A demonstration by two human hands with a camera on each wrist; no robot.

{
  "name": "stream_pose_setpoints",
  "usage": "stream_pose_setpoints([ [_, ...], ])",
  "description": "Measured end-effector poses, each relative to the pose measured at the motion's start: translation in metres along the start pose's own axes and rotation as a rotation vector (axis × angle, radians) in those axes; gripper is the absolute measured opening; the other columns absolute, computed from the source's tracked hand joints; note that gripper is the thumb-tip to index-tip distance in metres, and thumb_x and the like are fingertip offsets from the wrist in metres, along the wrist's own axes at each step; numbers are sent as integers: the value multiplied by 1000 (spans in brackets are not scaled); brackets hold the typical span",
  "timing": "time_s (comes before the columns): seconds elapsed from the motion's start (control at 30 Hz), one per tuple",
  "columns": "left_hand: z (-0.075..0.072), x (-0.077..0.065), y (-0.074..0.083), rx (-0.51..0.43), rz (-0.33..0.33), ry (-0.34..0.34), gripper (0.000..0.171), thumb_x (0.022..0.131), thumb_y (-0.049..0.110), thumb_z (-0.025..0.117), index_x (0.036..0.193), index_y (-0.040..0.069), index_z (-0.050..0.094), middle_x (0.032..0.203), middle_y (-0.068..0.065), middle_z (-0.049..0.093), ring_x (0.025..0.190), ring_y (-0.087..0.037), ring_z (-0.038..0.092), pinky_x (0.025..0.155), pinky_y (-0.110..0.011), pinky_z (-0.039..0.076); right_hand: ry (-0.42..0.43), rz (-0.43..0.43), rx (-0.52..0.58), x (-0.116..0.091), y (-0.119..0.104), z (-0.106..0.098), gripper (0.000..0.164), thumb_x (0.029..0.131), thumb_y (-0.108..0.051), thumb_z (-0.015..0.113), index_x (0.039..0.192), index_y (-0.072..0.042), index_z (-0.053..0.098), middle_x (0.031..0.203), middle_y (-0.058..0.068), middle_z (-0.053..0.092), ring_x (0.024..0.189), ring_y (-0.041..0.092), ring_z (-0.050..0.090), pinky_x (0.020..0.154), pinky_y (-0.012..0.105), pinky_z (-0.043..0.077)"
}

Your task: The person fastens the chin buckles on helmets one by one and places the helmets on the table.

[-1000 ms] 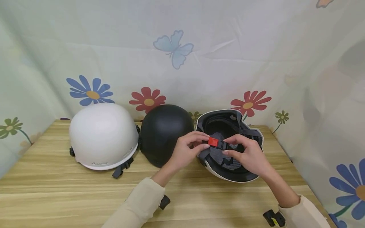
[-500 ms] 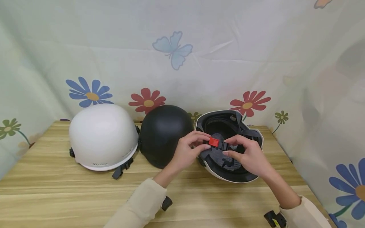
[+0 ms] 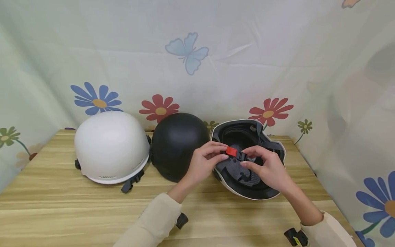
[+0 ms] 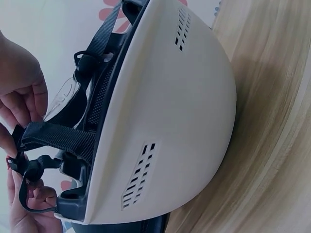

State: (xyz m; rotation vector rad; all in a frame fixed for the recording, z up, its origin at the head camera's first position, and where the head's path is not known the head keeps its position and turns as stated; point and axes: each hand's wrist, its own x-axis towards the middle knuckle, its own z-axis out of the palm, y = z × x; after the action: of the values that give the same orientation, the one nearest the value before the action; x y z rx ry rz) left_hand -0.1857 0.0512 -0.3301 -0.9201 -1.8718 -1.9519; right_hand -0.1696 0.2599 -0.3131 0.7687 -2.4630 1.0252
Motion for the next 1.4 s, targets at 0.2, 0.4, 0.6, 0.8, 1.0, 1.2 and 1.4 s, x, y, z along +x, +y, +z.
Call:
stream_pose_setpoints([
  [0.2,0,1,-2,-6,-13,3,19,77,-7,67,96,-12,66,100,-21,62,75,-27,55,65,-24,49,-12,-4,-31,1,0,0,30,72,6,72,99,-2,63,88,4,63,82,9,53,74,13,44],
  [0.4,4,2,-27,22,-12,0,21,78,-1,69,97,-7,68,101,-14,63,76,-21,56,65,-22,48,-20,-21,-48,3,-2,0,30,71,7,72,98,-2,63,86,4,63,80,11,54,71,13,44],
  [0.6,8,3,-33,67,22,-9,20,79,5,70,98,-2,70,100,-9,63,74,-12,55,62,-19,46,-37,-19,-19,4,-2,1,29,73,8,71,100,-1,62,88,6,63,79,6,53,70,13,45],
  [0.8,7,3,-31,91,-21,-18,20,81,6,69,100,0,69,100,-7,64,74,-8,55,64,-19,48,-30,-3,-62,5,-2,0,28,74,5,71,100,-1,62,88,6,64,79,7,53,71,14,44],
  [1.0,2,0,-29,55,-124,-65,32,82,6,67,114,4,63,95,-10,65,76,-15,58,67,-20,48,-35,51,-97,-2,4,-4,29,74,3,72,100,-1,62,88,6,64,77,4,55,71,14,46],
  [1.2,-7,-8,-29,96,-117,-176,31,83,11,68,113,4,64,110,-6,63,99,-17,58,84,-23,46,-33,154,-128,-17,19,-9,26,76,-2,72,100,-1,62,90,9,64,76,1,56,68,14,46],
  [1.4,-15,-18,-33,236,-70,-243,34,79,18,72,111,7,66,118,-2,60,113,-9,50,95,-27,39,-41,143,-88,-30,31,-12,26,77,1,70,102,-1,62,92,9,64,76,1,58,67,12,46],
])
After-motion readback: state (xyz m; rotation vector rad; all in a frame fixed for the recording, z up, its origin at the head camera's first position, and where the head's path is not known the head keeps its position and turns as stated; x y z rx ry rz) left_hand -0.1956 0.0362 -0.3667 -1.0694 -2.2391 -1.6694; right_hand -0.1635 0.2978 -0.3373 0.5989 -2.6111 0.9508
